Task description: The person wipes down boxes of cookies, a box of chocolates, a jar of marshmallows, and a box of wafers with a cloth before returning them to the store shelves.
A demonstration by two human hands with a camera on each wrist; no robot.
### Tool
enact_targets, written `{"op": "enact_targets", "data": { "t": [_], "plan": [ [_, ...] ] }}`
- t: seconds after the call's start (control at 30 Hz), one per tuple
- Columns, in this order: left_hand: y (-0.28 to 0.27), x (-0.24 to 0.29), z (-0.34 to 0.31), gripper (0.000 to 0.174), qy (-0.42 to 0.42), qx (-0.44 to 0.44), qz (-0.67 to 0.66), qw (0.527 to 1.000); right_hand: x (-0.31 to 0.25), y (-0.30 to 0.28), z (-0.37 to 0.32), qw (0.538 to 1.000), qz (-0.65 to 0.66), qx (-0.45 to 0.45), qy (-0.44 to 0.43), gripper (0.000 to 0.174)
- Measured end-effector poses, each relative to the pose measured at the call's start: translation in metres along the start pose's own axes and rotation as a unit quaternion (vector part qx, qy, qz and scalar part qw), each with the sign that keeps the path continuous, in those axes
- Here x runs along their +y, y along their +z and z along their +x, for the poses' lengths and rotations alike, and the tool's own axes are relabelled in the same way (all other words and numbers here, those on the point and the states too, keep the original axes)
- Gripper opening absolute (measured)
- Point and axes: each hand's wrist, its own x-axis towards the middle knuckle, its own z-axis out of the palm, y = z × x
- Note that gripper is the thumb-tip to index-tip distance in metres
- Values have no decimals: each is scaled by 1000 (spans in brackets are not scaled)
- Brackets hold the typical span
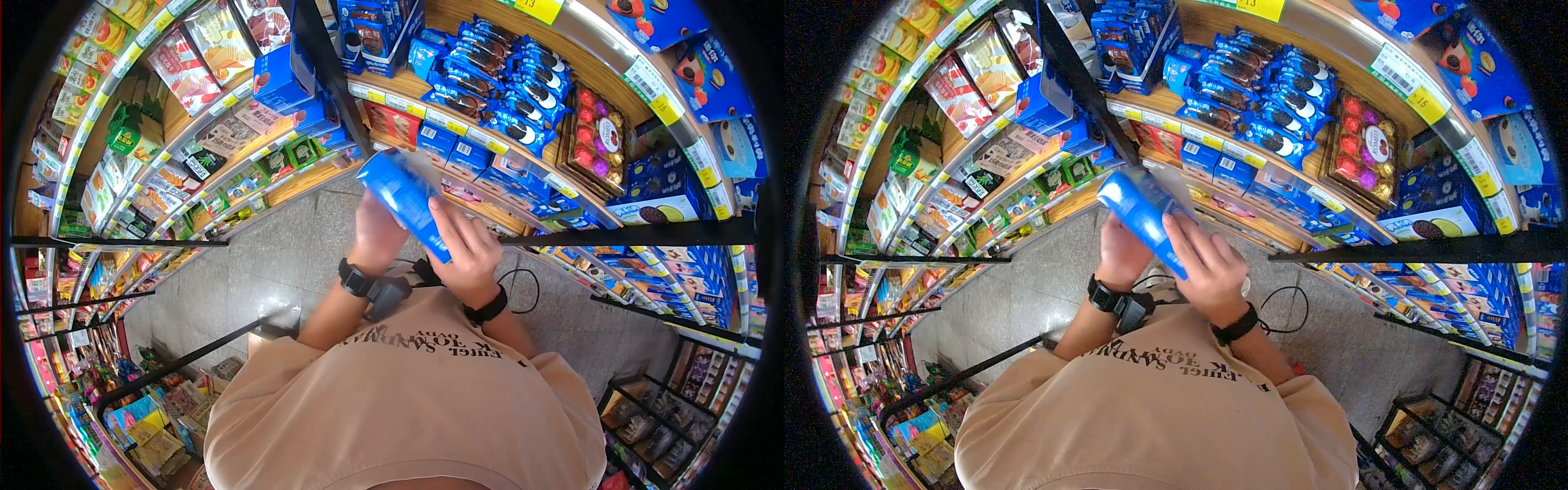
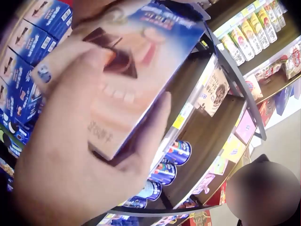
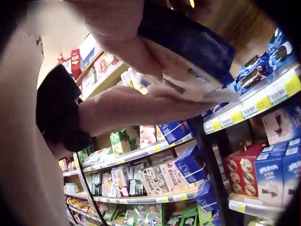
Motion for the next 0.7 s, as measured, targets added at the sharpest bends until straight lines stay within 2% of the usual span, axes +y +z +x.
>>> {"op": "enact_targets", "data": {
  "t": [0.03,0.07,0.2,0.3,0.43,0.47,0.6,0.7],
  "plan": [
    [-9,-5,1,54,-10,-58,-12,998,-1,1,-1,1000,-5,-8,-14,51],
    [-17,-8,1,64,-43,-132,-76,987,-5,1,-6,999,1,-39,-3,51],
    [-8,-6,-7,62,-86,-177,-124,973,-11,-8,2,988,113,-105,1,52],
    [-7,-3,-9,56,-85,-126,-106,983,-4,2,1,977,189,-89,26,52],
    [-1,6,-9,50,-45,-100,-100,989,-2,3,2,984,153,-89,30,53],
    [-5,10,-7,50,-33,-131,-86,987,0,3,2,985,148,-88,32,54],
    [13,27,-9,56,5,-31,-25,999,6,4,0,987,126,-78,60,55],
    [13,30,-11,56,6,-57,-41,998,12,8,-2,990,108,-57,73,54]
  ]
}}
